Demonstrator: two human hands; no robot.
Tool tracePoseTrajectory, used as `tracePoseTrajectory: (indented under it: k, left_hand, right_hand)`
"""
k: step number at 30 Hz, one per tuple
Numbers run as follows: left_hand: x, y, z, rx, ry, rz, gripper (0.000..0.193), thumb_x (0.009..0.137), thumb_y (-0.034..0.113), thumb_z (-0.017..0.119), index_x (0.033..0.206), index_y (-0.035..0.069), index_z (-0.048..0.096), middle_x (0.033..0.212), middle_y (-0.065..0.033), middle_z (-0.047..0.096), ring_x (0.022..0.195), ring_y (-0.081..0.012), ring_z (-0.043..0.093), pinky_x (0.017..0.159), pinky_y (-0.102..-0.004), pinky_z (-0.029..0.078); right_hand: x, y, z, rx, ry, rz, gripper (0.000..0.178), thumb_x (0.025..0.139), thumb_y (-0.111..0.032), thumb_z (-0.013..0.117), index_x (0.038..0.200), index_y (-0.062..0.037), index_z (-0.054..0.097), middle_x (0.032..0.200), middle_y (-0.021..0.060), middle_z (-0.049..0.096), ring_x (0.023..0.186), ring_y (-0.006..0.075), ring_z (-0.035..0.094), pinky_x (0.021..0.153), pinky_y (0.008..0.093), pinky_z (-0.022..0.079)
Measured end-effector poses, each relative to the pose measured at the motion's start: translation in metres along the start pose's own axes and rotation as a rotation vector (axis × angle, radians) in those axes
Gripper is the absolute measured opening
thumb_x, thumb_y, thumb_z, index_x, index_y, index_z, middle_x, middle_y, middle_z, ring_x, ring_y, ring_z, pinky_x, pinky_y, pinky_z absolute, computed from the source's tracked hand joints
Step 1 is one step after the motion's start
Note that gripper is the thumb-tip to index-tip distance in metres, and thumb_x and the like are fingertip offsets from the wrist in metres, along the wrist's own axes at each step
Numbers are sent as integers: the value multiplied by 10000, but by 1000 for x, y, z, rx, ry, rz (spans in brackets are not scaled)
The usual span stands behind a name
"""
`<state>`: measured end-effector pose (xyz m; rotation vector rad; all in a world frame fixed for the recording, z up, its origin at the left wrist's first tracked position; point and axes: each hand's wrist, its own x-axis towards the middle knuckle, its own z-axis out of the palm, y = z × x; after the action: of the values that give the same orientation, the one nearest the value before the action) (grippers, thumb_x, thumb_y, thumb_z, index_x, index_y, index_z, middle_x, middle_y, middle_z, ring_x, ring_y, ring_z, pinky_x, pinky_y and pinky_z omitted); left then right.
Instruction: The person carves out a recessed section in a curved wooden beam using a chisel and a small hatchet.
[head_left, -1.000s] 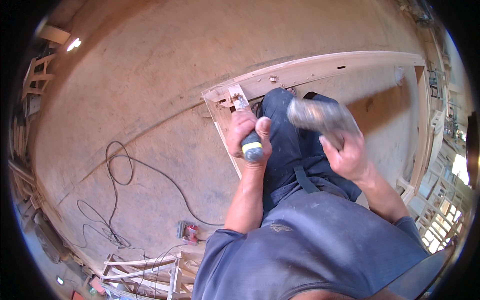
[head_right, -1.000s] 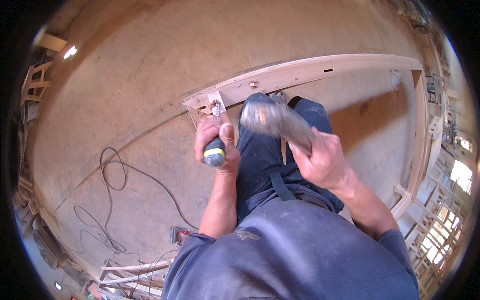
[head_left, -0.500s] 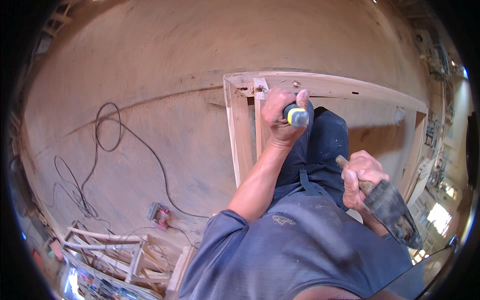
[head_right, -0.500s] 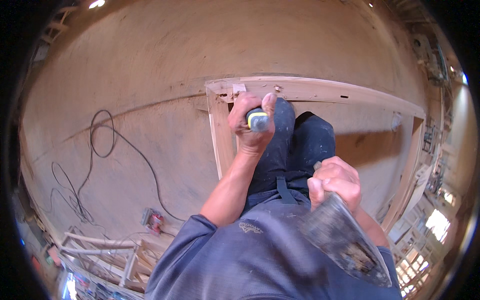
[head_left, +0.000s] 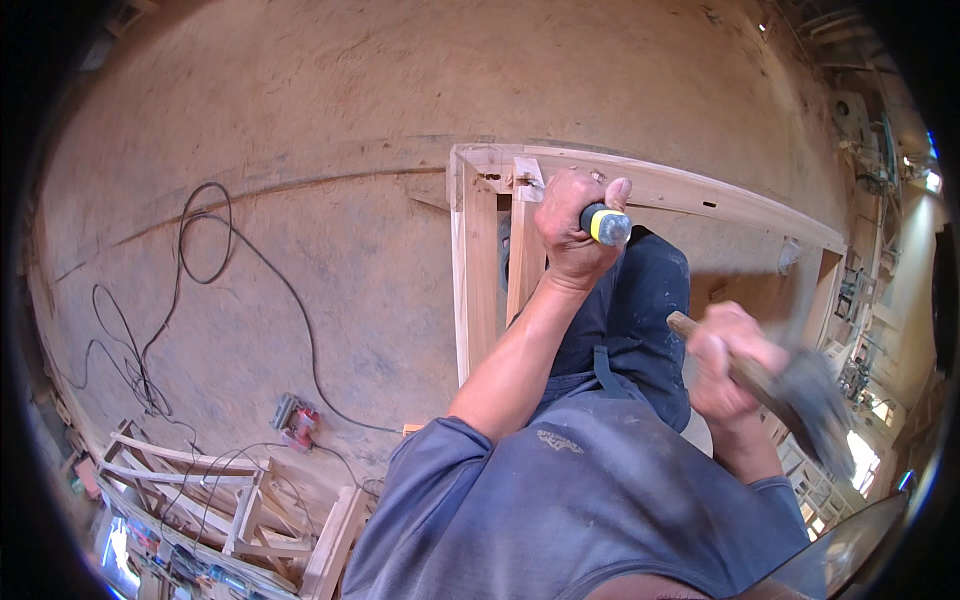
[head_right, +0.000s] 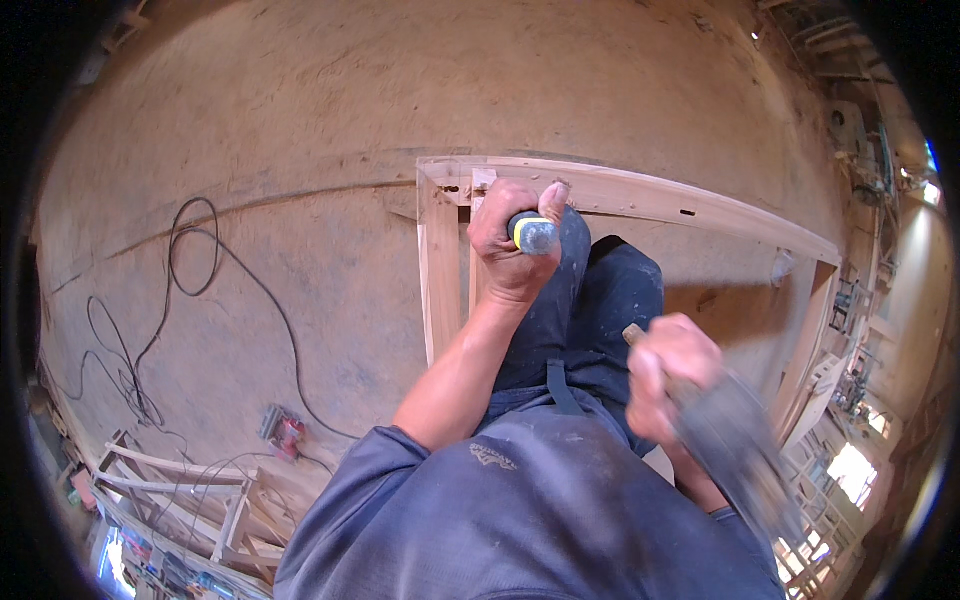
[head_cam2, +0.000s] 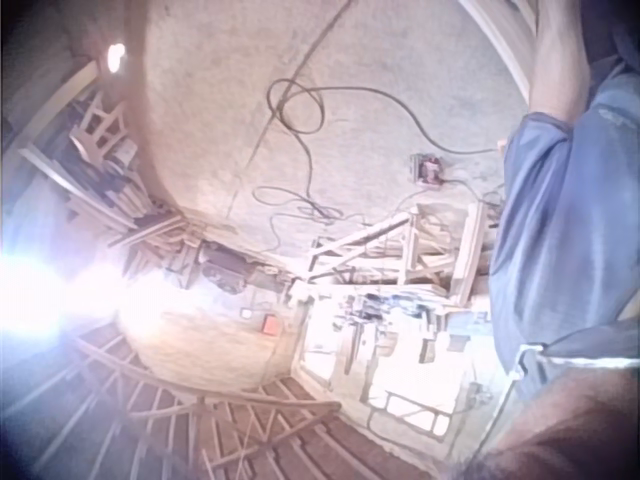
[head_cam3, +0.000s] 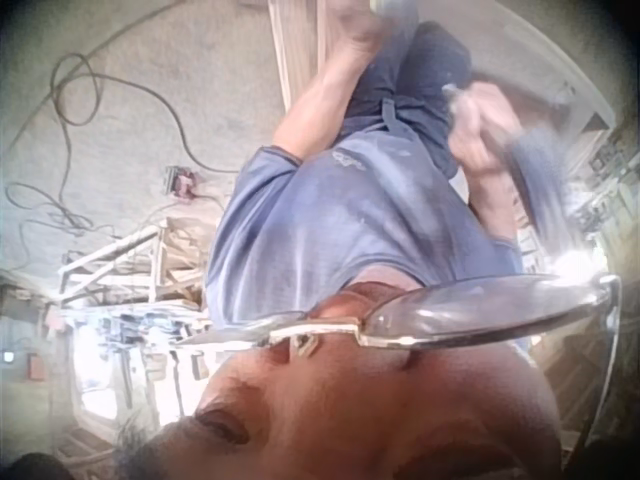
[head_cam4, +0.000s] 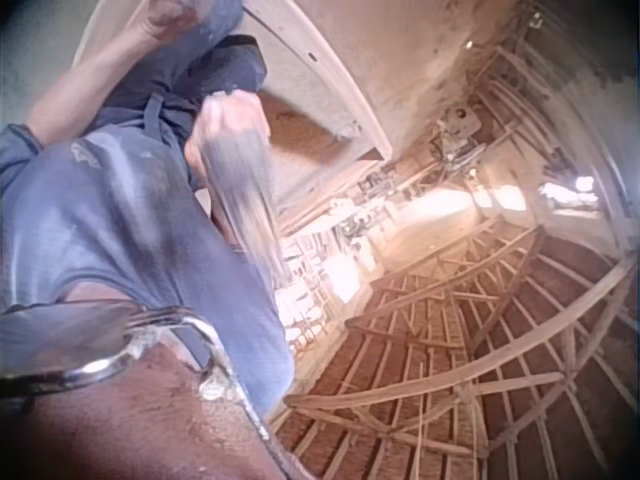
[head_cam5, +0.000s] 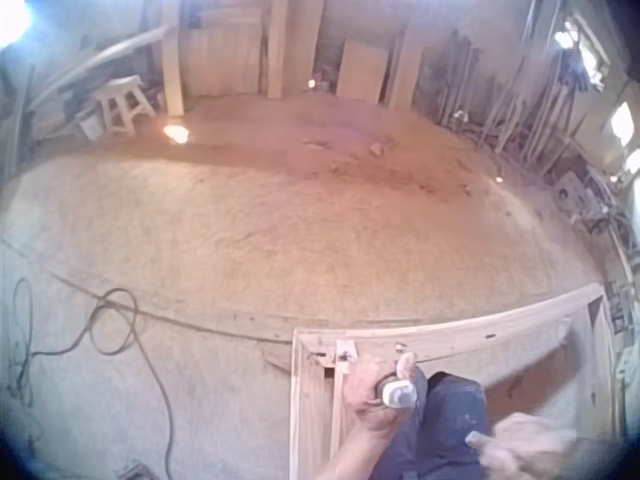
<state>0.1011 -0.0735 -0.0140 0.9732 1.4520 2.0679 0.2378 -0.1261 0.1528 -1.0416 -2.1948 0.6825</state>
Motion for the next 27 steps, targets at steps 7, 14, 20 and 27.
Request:
tracePoseTrajectory:
  k: [7, 14, 20, 27]
  left_hand:
    - [5, 3, -15, 19, -24, -45, 200, 867, 12, 762, 804, 89, 588, 711, -50, 594, 657, -186, 566, 625, -335, 466]
    - [94, 21, -107, -387, 45, -122, 194, 876, -39, 634, 1026, 62, 565, 784, -75, 594, 649, -145, 554, 612, -312, 479]
    - [107, 3, -97, -390, -120, -316, 334, 787, -7, 580, 1116, 37, 611, 961, -135, 602, 887, -217, 558, 800, -382, 481]
    - [99, -17, -61, -382, -157, -290, 91, 878, 18, 595, 969, 28, 587, 787, -107, 572, 667, -194, 537, 624, -348, 482]
  right_hand:
    - [-9, 7, 15, -118, -84, 453, 141, 900, -27, 719, 992, 23, 625, 728, 95, 620, 631, 231, 594, 610, 350, 499]
    - [-55, 27, 5, -51, -95, 859, 182, 885, -62, 742, 924, 12, 581, 697, 131, 632, 599, 271, 650, 584, 385, 505]
    - [-68, 35, 14, 157, -52, 1024, 206, 873, -71, 755, 925, -8, 565, 675, 115, 599, 559, 244, 591, 566, 375, 489]
    - [-58, 38, 11, 159, -47, 1007, 198, 868, -62, 752, 915, -7, 567, 671, 116, 587, 567, 205, 591, 567, 364, 483]
